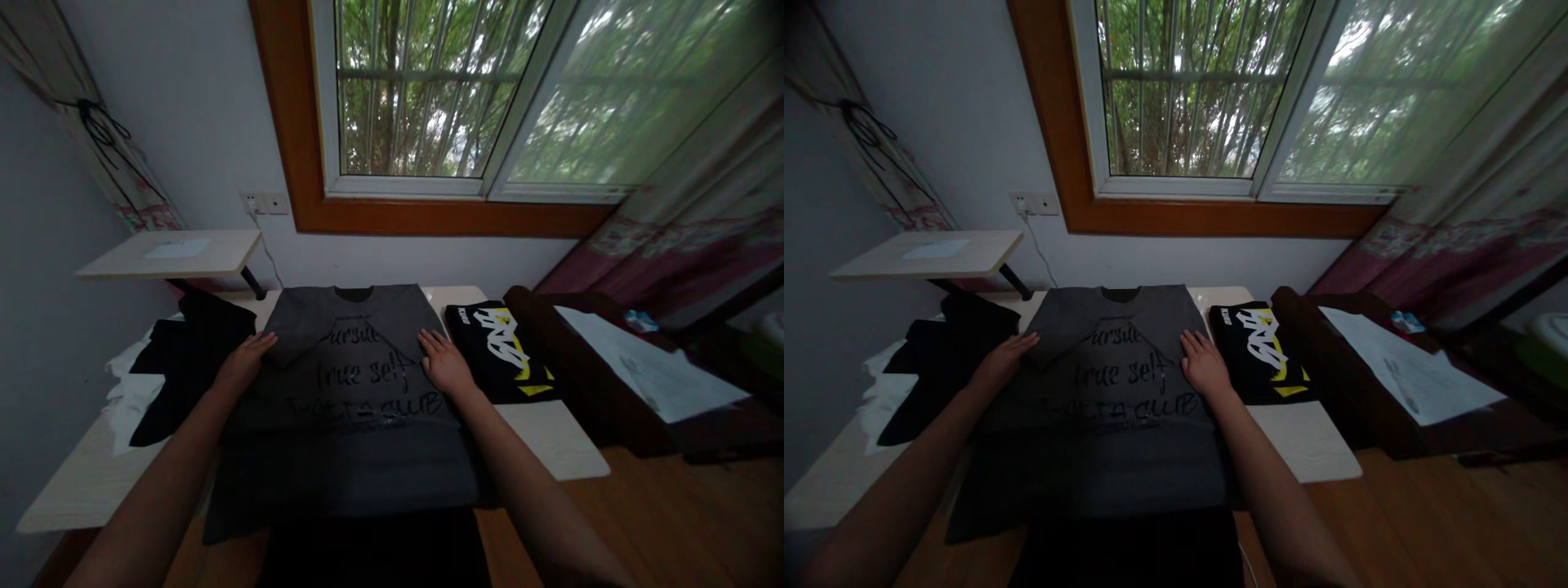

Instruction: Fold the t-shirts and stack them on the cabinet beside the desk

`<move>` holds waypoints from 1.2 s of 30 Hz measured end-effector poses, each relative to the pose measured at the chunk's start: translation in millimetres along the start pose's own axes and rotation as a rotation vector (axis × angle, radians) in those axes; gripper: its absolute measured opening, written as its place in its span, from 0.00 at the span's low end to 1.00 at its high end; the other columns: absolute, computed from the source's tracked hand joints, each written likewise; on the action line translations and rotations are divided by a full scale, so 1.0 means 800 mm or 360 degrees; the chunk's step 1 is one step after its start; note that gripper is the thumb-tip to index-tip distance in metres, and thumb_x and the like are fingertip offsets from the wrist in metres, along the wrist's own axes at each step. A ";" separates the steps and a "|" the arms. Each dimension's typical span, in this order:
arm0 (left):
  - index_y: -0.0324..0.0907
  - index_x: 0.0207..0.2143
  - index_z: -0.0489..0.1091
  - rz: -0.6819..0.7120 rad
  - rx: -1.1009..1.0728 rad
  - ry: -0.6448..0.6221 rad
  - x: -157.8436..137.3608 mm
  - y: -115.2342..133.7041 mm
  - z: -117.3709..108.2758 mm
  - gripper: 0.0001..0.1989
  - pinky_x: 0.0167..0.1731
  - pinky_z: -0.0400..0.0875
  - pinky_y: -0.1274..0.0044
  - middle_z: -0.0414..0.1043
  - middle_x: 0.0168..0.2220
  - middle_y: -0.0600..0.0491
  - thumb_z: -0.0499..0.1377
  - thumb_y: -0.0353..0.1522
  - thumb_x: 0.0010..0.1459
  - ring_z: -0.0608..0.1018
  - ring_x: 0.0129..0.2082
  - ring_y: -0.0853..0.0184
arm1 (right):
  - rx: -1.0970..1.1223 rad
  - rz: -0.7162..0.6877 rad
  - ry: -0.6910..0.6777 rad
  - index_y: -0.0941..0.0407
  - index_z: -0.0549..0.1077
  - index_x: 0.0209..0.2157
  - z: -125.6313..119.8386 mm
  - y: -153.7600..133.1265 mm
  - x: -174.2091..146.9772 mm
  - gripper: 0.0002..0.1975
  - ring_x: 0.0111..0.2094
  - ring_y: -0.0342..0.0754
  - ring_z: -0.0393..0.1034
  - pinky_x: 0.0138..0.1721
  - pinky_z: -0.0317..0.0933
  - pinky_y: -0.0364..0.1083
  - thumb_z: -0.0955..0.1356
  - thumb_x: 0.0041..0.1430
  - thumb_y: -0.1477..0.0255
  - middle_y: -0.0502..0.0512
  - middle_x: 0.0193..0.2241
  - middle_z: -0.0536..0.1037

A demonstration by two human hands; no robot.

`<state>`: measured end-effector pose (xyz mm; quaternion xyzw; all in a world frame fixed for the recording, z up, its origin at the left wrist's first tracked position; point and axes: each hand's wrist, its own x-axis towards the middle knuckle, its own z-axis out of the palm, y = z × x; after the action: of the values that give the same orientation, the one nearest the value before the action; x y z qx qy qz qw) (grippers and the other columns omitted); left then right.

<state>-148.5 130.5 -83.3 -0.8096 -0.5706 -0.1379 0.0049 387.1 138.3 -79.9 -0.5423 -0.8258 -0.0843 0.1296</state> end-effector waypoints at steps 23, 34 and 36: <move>0.39 0.63 0.66 -0.0141 0.0040 0.0063 0.021 -0.007 0.009 0.31 0.66 0.61 0.68 0.64 0.66 0.49 0.47 0.22 0.58 0.65 0.67 0.63 | -0.0046 0.0135 -0.0116 0.58 0.63 0.67 -0.006 -0.013 0.026 0.29 0.67 0.57 0.55 0.65 0.54 0.54 0.61 0.65 0.71 0.55 0.68 0.61; 0.38 0.60 0.69 -0.0249 0.0154 0.0071 0.002 0.002 0.012 0.32 0.64 0.65 0.69 0.68 0.64 0.47 0.47 0.19 0.54 0.69 0.65 0.63 | -0.0129 0.0243 -0.0146 0.50 0.64 0.66 -0.033 -0.023 -0.008 0.27 0.65 0.56 0.57 0.57 0.58 0.54 0.61 0.66 0.69 0.56 0.67 0.64; 0.37 0.57 0.72 -0.0162 0.0188 0.0105 0.003 0.006 0.009 0.29 0.65 0.63 0.66 0.72 0.60 0.45 0.48 0.20 0.54 0.71 0.63 0.61 | -0.0111 0.0256 -0.0148 0.50 0.67 0.63 -0.038 -0.021 -0.003 0.24 0.63 0.56 0.59 0.56 0.59 0.53 0.61 0.67 0.68 0.56 0.64 0.67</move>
<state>-141.9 132.0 -89.0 -0.7729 -0.6176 -0.1307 0.0646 376.0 121.1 -51.8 -0.6143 -0.7813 -0.0772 0.0786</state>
